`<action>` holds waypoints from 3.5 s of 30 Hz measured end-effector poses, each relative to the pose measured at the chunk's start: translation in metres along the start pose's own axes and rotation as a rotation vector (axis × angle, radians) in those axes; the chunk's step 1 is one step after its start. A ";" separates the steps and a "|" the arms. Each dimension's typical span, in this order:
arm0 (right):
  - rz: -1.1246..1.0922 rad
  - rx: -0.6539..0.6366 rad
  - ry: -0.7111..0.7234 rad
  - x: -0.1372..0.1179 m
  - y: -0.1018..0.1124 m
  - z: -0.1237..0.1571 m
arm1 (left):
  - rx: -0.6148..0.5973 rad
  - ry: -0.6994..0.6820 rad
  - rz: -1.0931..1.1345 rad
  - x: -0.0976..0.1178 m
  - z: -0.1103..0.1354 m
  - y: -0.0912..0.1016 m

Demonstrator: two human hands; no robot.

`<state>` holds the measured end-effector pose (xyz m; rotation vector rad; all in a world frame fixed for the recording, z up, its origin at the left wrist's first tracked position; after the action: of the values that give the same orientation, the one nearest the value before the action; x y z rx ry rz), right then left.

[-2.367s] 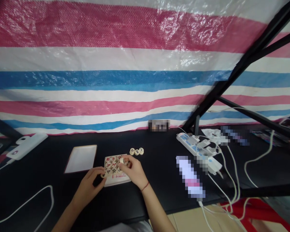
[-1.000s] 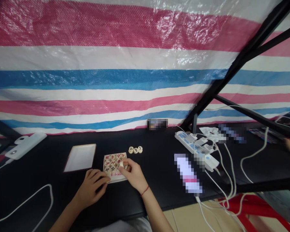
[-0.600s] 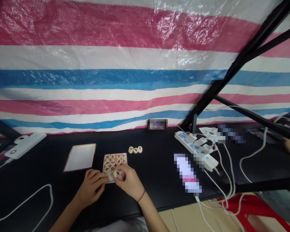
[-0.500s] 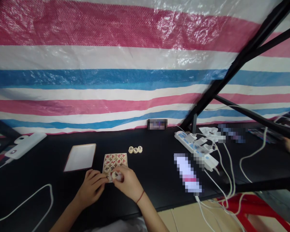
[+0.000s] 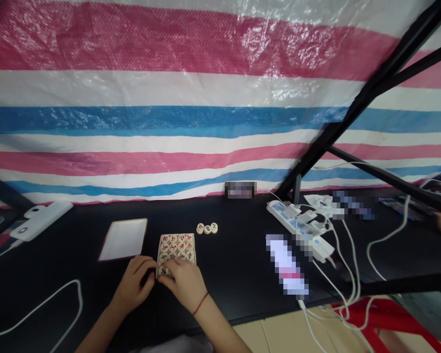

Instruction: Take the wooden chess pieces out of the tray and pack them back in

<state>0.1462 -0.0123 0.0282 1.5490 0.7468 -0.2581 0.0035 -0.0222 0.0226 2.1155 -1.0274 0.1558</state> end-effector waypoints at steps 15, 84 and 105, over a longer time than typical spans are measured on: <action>0.196 0.200 -0.110 0.065 0.059 -0.059 | -0.059 -0.092 -0.109 0.000 0.005 -0.016; -0.460 0.234 -0.275 0.055 0.033 0.003 | -0.189 -0.191 -0.109 0.012 -0.011 -0.038; -0.160 0.068 -0.048 0.025 0.023 -0.003 | -0.130 -0.083 -0.063 0.003 -0.006 -0.040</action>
<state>0.1780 -0.0009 0.0328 1.5434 0.8322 -0.4415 0.0353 -0.0045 0.0041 2.0476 -0.9906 -0.0284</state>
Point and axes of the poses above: each hand's wrist, its own z-axis away from the middle knuckle, its own y-axis out of the back of the hand, x = y × z, the point moved 6 cm from there along -z, towards the middle knuckle, and after that the axes turned 14 degrees about x, right-handed, at the moved point
